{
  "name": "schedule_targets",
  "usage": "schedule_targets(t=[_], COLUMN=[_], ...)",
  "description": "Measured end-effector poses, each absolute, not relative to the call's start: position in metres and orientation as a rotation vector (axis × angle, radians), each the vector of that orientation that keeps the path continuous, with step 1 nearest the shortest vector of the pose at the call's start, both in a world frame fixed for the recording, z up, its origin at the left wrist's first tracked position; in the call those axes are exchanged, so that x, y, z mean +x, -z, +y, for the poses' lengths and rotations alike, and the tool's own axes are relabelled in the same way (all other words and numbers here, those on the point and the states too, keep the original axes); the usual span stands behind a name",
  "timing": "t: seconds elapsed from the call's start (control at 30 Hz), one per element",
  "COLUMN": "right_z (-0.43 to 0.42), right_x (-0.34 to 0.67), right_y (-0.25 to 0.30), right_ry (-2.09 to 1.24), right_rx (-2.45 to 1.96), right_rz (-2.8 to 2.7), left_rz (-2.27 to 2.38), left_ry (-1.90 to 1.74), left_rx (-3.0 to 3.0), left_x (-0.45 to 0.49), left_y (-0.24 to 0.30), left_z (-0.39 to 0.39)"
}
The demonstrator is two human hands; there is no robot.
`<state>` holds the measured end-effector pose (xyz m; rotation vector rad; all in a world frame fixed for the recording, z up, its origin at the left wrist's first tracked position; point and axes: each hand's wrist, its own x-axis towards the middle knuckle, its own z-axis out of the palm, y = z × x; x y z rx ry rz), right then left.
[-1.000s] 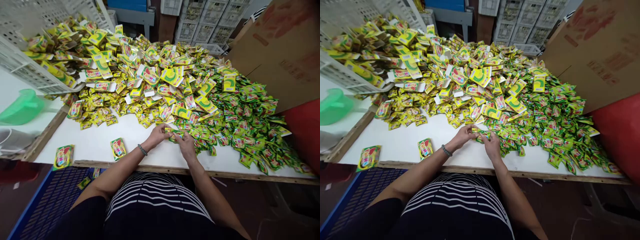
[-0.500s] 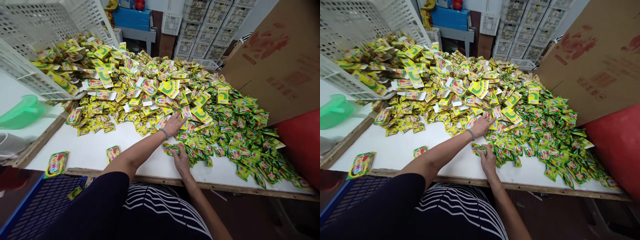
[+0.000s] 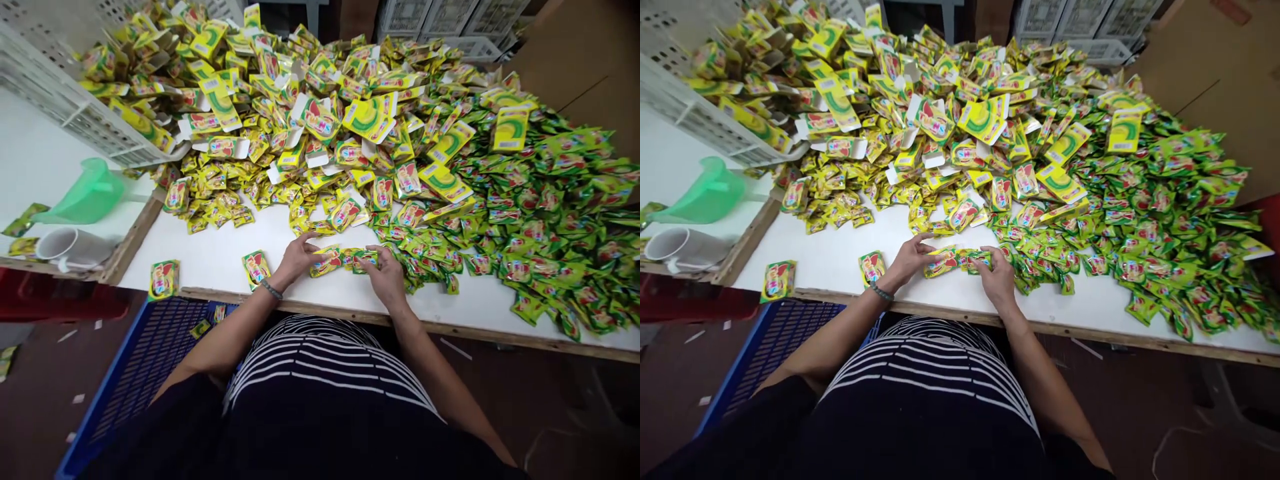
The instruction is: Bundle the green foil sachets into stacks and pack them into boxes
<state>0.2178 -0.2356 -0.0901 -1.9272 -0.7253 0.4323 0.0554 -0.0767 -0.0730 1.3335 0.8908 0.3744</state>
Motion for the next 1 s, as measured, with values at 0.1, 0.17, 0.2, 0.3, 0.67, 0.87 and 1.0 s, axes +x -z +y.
schedule_targets(t=[0.1, 0.17, 0.2, 0.3, 0.67, 0.87, 1.0], right_z=[-0.233, -0.23, -0.229, -0.227, -0.22, -0.224, -0.221], right_x=[0.227, 0.234, 0.236, 0.238, 0.238, 0.242, 0.241], right_y=[0.089, 0.088, 0.087, 0.082, 0.055, 0.046, 0.038], right_ry=[-0.395, -0.443, -0.509, -0.749, -0.703, -0.56, -0.631], right_rx=[-1.873, -1.812, -1.767, -1.611, -1.872, -1.95, -1.908], right_rz=[-0.589, -0.548, -0.556, -0.61, -1.088, -1.073, -1.132], left_rz=[0.875, 0.856, 0.856, 0.871, 0.795, 0.722, 0.665], left_ry=[-0.366, -0.415, -0.449, -0.518, -0.183, -0.381, -0.343], left_rx=[1.233, 1.145, 1.106, 1.024, 1.122, 1.023, 1.073], left_x=[0.053, 0.054, 0.054, 0.052, 0.053, 0.055, 0.054], left_y=[0.077, 0.077, 0.076, 0.074, 0.073, 0.075, 0.075], left_z=[-0.082, -0.087, -0.089, -0.097, -0.112, -0.118, -0.12])
